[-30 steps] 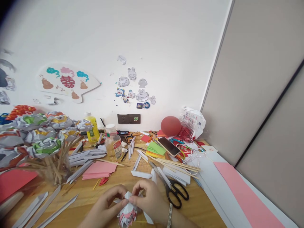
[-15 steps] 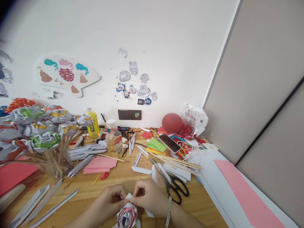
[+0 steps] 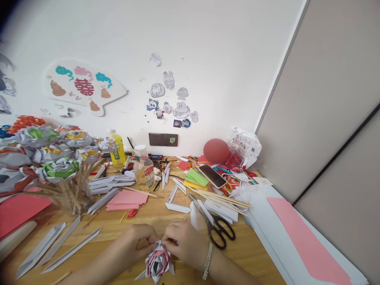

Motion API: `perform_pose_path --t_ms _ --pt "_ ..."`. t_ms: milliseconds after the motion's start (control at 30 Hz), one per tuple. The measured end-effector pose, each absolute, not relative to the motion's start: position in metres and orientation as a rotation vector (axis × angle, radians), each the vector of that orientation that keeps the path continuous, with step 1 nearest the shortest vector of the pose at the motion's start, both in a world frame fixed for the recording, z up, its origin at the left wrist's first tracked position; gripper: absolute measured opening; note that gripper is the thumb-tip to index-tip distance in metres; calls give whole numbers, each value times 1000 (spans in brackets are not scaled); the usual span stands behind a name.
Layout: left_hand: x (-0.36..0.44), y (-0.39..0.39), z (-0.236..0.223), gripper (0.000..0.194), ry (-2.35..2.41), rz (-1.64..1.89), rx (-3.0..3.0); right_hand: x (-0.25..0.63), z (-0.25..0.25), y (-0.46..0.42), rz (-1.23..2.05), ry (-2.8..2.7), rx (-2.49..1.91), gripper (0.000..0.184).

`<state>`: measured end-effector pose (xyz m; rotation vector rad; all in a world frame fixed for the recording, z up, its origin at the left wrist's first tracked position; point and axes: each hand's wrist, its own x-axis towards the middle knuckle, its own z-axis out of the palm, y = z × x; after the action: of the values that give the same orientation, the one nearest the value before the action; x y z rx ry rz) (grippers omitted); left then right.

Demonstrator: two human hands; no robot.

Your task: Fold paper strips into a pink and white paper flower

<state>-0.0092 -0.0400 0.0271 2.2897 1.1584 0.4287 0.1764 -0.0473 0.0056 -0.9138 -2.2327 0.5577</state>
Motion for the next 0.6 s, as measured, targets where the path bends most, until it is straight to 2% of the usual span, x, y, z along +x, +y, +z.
perform_pose_path --t_ms 233,333,500,600 --pt "-12 -39 26 14 1107 475 2264 178 4 -46 517 -2260 -769 22" --pt "-16 -31 23 18 1003 542 1978 179 2 -44 457 -2177 -859 19" --pt "-13 -21 -10 73 717 751 1408 178 -7 -38 535 -1672 -1279 11" --pt "-2 -27 -36 105 744 916 1469 176 -12 -34 630 -1474 -1329 8"
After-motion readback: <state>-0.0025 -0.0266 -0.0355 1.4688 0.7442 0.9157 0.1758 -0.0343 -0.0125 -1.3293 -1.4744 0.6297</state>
